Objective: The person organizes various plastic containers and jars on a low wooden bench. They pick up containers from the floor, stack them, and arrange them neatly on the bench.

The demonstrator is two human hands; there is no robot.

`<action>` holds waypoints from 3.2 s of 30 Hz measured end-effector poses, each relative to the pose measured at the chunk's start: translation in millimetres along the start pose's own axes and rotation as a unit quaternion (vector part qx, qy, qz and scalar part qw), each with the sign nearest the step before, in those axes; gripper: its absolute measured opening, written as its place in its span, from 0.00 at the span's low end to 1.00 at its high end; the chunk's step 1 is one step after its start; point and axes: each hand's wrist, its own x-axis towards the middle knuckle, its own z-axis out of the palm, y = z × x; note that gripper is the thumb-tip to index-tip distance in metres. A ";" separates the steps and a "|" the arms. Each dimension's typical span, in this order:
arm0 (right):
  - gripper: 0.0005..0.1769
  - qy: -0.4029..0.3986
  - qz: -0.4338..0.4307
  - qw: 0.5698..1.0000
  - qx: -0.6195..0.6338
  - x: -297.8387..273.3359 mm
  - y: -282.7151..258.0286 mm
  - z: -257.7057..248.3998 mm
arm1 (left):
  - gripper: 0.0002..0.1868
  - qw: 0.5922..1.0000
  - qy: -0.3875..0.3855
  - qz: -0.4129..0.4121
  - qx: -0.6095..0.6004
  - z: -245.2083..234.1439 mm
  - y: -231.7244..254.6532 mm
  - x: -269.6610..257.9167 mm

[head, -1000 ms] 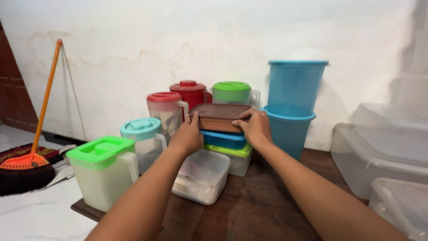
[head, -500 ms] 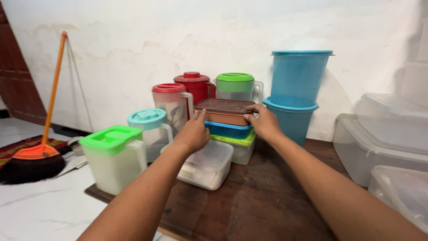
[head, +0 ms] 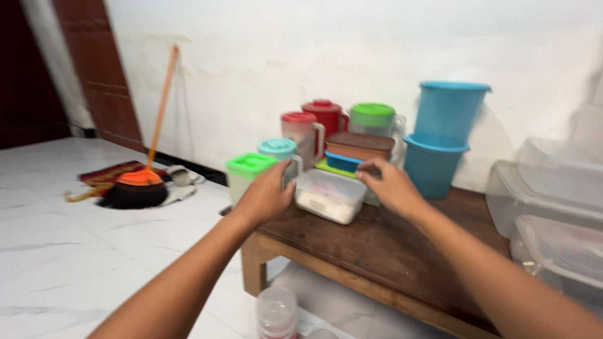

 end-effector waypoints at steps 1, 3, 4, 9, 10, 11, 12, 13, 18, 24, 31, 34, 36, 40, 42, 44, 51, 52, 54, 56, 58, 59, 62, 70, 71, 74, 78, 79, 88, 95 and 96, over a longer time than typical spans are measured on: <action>0.22 -0.002 -0.019 1.000 0.022 -9.3 -18.3 4.2 | 0.31 1.000 -0.007 -0.030 -0.003 -20.6 4.7 -9.8; 0.21 -0.010 -0.045 0.997 0.060 -31.6 -44.0 13.7 | 0.32 0.995 -0.028 -0.092 -0.020 -49.2 13.2 -33.6; 0.21 -0.023 -0.044 0.997 0.065 -42.6 -54.7 17.0 | 0.32 0.994 -0.030 -0.103 -0.019 -61.9 18.3 -46.2; 0.21 -0.070 -0.060 0.993 0.069 -95.1 -99.7 39.6 | 0.32 0.977 -0.085 -0.197 -0.016 -114.3 37.8 -109.0; 0.21 -0.078 -0.065 0.992 0.076 -101.8 -108.6 44.9 | 0.32 0.979 -0.078 -0.186 -0.010 -123.3 39.4 -120.4; 0.21 -0.087 -0.070 0.990 0.083 -108.3 -117.8 51.7 | 0.31 0.982 -0.071 -0.176 -0.004 -132.7 39.5 -133.2; 0.21 -0.099 -0.078 0.988 0.090 -114.1 -127.6 59.5 | 0.31 0.984 -0.061 -0.168 0.003 -142.5 38.4 -146.9; 0.22 -0.109 -0.091 0.986 0.082 -118.9 -136.9 66.6 | 0.31 0.981 -0.061 -0.185 0.011 -151.0 36.1 -159.4; 0.22 -0.185 -0.127 0.972 0.076 -154.7 -178.4 141.9 | 0.31 0.951 -0.058 -0.303 0.026 -177.1 -0.4 -255.1; 0.23 -0.311 -0.111 0.934 0.133 -230.0 -189.2 280.3 | 0.33 0.880 -0.049 -0.470 0.041 -172.7 -82.2 -407.0; 0.24 -0.422 -0.045 0.896 0.132 -335.6 -149.0 403.6 | 0.42 0.742 -0.055 -0.668 0.028 -129.4 -119.8 -567.0; 0.26 -0.440 -0.035 0.891 0.104 -358.9 -138.8 432.6 | 0.44 0.722 -0.047 -0.688 0.051 -116.6 -112.5 -591.9; 0.27 -0.445 -0.026 0.890 0.097 -360.3 -136.3 443.4 | 0.45 0.712 -0.040 -0.700 0.046 -116.5 -107.2 -597.2; 0.29 -0.477 -0.001 0.877 0.051 -360.2 -138.8 455.8 | 0.47 0.677 -0.039 -0.735 0.005 -119.6 -103.4 -594.7; 0.30 -0.493 0.024 0.869 0.031 -363.0 -140.1 458.3 | 0.47 0.669 -0.039 -0.742 -0.013 -119.6 -98.2 -596.1; 0.32 -0.496 0.032 0.867 0.022 -365.0 -142.5 460.2 | 0.46 0.669 -0.033 -0.742 -0.038 -121.1 -96.0 -594.1; 0.32 -0.469 0.060 0.877 0.086 -351.2 -154.1 442.5 | 0.41 0.708 -0.004 -0.706 0.016 -138.5 -81.6 -573.5; 0.32 -0.455 0.056 0.882 0.107 -342.2 -158.8 434.6 | 0.40 0.720 0.010 -0.693 0.024 -144.6 -81.8 -562.9; 0.31 -0.422 0.045 0.894 0.147 -318.4 -167.8 412.3 | 0.40 0.758 0.048 -0.649 0.033 -156.4 -79.4 -535.6; 0.30 -0.397 0.044 0.903 0.158 -289.5 -175.3 382.6 | 0.39 0.807 0.095 -0.582 0.032 -167.4 -74.1 -500.0; 0.29 -0.356 0.016 0.916 0.187 -257.8 -182.0 349.2 | 0.37 0.851 0.123 -0.505 0.074 -178.7 -66.9 -457.7; 0.29 -0.327 -0.013 0.921 0.211 -241.9 -184.9 331.3 | 0.37 0.870 0.137 -0.465 0.093 -182.6 -60.8 -435.1; 0.29 -0.259 -0.079 0.929 0.251 -194.7 -187.0 267.9 | 0.36 0.902 0.135 -0.404 0.067 -190.5 -36.0 -367.0; 0.34 -0.145 -0.172 0.969 0.099 -153.5 -156.4 98.5 | 0.37 0.966 0.081 -0.244 -0.014 -156.2 40.1 -243.0; 0.32 -0.118 -0.171 0.974 0.090 -157.1 -148.0 85.0 | 0.37 0.970 0.074 -0.229 -0.019 -147.6 47.7 -234.3; 0.27 -0.049 -0.134 0.986 0.086 -167.6 -124.4 54.4 | 0.32 0.967 0.056 -0.239 -0.066 -125.0 71.7 -210.9; 0.23 0.025 -0.059 0.987 0.144 -178.9 -86.2 26.6 | 0.25 0.960 0.012 -0.252 -0.124 -90.2 100.2 -183.9; 0.23 0.043 -0.039 0.990 0.126 -182.2 -75.7 21.9 | 0.24 0.950 -0.012 -0.281 -0.139 -80.4 105.3 -179.1; 0.21 0.164 0.031 0.978 0.125 -196.5 9.8 -5.4 | 0.21 0.989 0.039 -0.086 -0.110 24.7 110.1 -132.4; 0.22 0.208 0.054 0.976 0.028 -131.1 1.5 -0.9 | 0.19 0.997 0.080 -0.004 0.013 41.9 96.1 -70.8; 0.22 0.219 0.039 0.975 0.014 -115.6 -0.3 1.4 | 0.20 0.996 0.077 -0.004 0.037 41.2 90.4 -56.6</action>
